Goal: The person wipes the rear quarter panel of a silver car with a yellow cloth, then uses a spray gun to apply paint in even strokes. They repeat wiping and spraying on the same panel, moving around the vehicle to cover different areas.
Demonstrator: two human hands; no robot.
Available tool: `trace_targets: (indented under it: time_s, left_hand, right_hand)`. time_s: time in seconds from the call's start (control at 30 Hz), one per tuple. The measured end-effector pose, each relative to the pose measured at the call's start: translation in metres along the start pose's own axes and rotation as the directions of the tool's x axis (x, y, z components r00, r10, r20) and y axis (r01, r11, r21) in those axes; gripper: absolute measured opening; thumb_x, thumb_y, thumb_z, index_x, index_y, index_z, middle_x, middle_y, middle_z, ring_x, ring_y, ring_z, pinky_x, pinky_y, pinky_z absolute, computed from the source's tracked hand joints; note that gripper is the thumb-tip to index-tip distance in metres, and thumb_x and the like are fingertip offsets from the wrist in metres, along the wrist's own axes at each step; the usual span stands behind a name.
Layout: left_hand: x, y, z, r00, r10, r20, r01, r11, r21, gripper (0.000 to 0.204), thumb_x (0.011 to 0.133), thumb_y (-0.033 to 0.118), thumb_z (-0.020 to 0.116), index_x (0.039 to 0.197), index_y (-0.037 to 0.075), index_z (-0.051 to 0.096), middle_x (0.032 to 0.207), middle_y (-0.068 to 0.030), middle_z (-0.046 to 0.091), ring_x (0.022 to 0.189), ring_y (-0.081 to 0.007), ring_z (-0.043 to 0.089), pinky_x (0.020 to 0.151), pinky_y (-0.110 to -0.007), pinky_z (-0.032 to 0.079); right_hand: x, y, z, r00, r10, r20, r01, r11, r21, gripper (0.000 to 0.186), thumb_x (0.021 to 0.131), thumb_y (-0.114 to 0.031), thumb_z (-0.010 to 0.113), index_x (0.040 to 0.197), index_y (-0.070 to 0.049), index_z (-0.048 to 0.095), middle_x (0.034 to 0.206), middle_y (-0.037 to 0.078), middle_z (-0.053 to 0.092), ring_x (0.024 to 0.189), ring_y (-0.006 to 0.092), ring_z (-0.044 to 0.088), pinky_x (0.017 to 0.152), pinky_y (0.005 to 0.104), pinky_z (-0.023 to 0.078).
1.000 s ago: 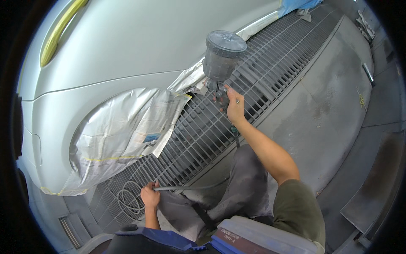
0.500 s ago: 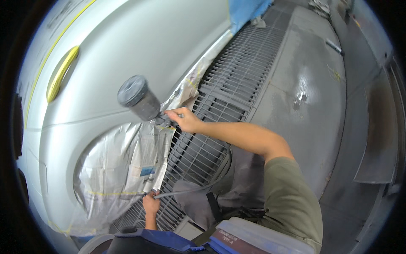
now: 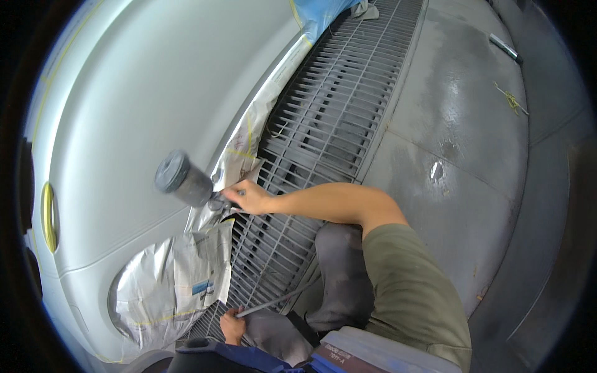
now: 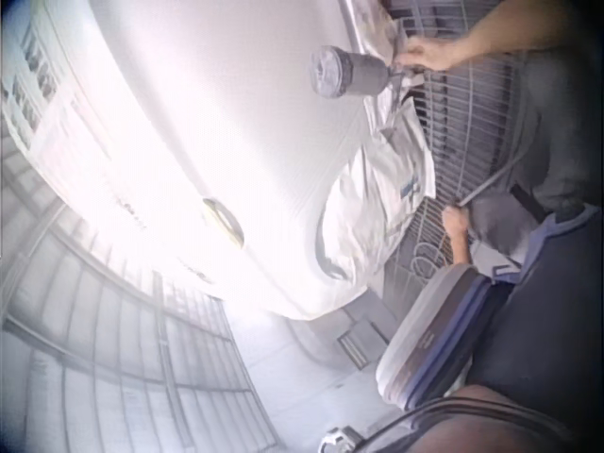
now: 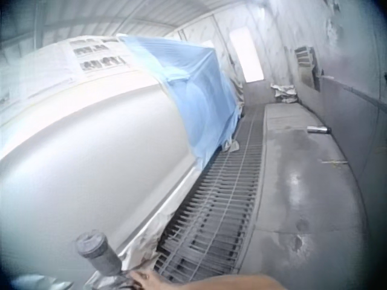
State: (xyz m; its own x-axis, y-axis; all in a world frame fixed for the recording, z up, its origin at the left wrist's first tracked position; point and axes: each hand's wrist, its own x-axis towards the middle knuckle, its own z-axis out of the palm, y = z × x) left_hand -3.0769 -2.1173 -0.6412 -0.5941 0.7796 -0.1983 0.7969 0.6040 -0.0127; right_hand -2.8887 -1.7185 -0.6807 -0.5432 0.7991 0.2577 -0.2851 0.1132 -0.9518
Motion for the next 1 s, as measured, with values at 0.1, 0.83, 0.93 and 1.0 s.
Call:
trace_targets:
  time_s: [0.1,0.83,0.93,1.0]
  left_hand:
    - [0.013,0.062,0.002,1.000,0.021,-0.008,-0.021,1.000,0.005,0.032,0.093,0.037,0.070,0.085,0.006,0.077,0.071,-0.0235,0.068,0.074,-0.0456,0.068,0.069,-0.052,0.053]
    - [0.058,0.294,-0.018,0.977,0.210,-0.049,-0.215,0.951,-0.220,0.017,0.084,0.022,0.073,0.092,0.007,0.072,0.071,-0.0201,0.068,0.070,-0.0420,0.068,0.065,-0.050,0.053]
    - [0.058,0.274,-0.020,0.972,0.208,-0.109,-0.225,0.960,-0.170,0.021,0.087,0.027,0.074,0.087,0.006,0.071,0.071,-0.0200,0.068,0.070,-0.0429,0.068,0.064,-0.051,0.052]
    - [0.059,0.254,-0.022,0.984,0.162,-0.076,-0.170,0.979,-0.115,0.027,0.088,0.032,0.075,0.083,0.006,0.071,0.070,-0.0193,0.068,0.069,-0.0430,0.068,0.063,-0.051,0.052]
  right_hand:
    - [0.017,0.014,-0.080,0.982,0.158,-0.103,-0.145,0.982,0.121,0.038,0.106,-0.035,0.054,0.122,-0.006,0.074,0.105,0.009,0.078,0.083,0.0133,0.071,0.076,0.0329,0.057]
    - [0.154,-0.007,-0.487,0.385,-0.137,-0.913,-0.075,0.981,-0.179,0.050,0.103,-0.047,0.054,0.092,-0.003,0.076,0.072,0.008,0.070,0.058,0.0179,0.066,0.047,0.0315,0.051]
    - [0.139,-0.012,-0.442,0.530,-0.094,-0.843,-0.111,0.978,-0.178,0.048,0.107,-0.044,0.048,0.117,-0.003,0.069,0.074,0.006,0.069,0.055,0.0119,0.061,0.044,0.0262,0.047]
    - [0.117,-0.017,-0.392,0.676,-0.063,-0.734,0.002,0.996,-0.085,0.048,0.108,-0.043,0.047,0.120,-0.003,0.068,0.076,0.005,0.069,0.058,0.0111,0.063,0.044,0.0253,0.047]
